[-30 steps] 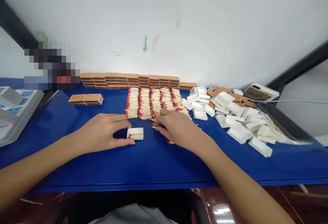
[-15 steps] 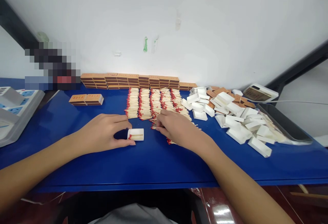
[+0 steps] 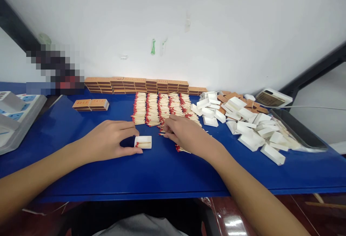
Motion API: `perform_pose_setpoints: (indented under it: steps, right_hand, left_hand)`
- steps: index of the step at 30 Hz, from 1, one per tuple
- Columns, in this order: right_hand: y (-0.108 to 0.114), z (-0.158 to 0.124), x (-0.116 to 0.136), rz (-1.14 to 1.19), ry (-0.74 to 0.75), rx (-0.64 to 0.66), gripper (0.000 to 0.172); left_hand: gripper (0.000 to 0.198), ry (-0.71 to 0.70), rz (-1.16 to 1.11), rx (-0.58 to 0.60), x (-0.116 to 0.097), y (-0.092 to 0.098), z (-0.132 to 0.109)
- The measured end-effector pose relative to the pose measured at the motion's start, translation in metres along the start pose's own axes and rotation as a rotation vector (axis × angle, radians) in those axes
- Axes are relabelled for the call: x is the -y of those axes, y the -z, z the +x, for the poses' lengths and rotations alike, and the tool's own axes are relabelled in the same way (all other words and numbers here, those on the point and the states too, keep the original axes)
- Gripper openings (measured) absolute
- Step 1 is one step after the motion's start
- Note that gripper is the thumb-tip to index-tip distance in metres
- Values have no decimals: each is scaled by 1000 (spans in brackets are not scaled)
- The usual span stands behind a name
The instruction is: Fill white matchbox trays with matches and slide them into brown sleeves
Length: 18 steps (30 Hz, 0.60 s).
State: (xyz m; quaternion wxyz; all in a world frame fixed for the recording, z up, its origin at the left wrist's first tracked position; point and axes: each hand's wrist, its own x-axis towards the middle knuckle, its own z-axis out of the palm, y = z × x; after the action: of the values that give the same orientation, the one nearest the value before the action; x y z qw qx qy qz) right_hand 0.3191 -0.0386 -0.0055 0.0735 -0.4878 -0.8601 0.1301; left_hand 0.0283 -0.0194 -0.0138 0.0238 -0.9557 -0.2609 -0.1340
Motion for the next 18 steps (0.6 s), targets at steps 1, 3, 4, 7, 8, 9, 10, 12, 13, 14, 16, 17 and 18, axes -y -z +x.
perform_pose_setpoints:
  steps: [1, 3, 4, 7, 8, 9, 10, 12, 13, 14, 16, 17, 18]
  right_hand:
    - [0, 0, 0, -1, -6, 4, 9]
    - [1, 0, 1, -3, -18, 19, 13]
    - [1, 1, 2, -5, -19, 26, 15]
    - [2, 1, 3, -21, -13, 35, 18]
    - [2, 1, 3, -30, -7, 37, 18]
    - [1, 1, 3, -41, -1, 38, 19]
    - [1, 2, 3, -50, 2, 38, 20]
    - [0, 2, 3, -61, 2, 41, 19]
    - [0, 1, 3, -61, -1, 41, 19]
    - [0, 1, 3, -56, -4, 38, 18]
    - [1, 0, 6, -32, 7, 15, 17]
    - [1, -1, 8, -17, 24, -4, 17]
    - [2, -2, 12, -1, 46, -27, 16]
  left_hand:
    - [39, -1, 0, 0, 0, 0, 0]
    - [40, 0, -1, 1, 0, 0, 0]
    - [40, 0, -3, 1, 0, -1, 0]
    - [41, -3, -4, 0, 1, -1, 0]
    - [41, -5, -4, -1, 1, -1, 0]
    - [41, -7, -3, -3, 0, -1, 0]
    - [41, -8, -3, -6, 0, -1, 0]
    - [40, -11, -5, -10, 0, -1, 0]
    - [40, -12, -7, -13, 0, -1, 0]
    - [40, -11, -7, -15, 0, -1, 0]
    - [40, -9, -6, -16, 0, -1, 1]
    - [40, -7, -4, -13, 0, -1, 1]
    - [40, -4, -3, -12, -1, -1, 1]
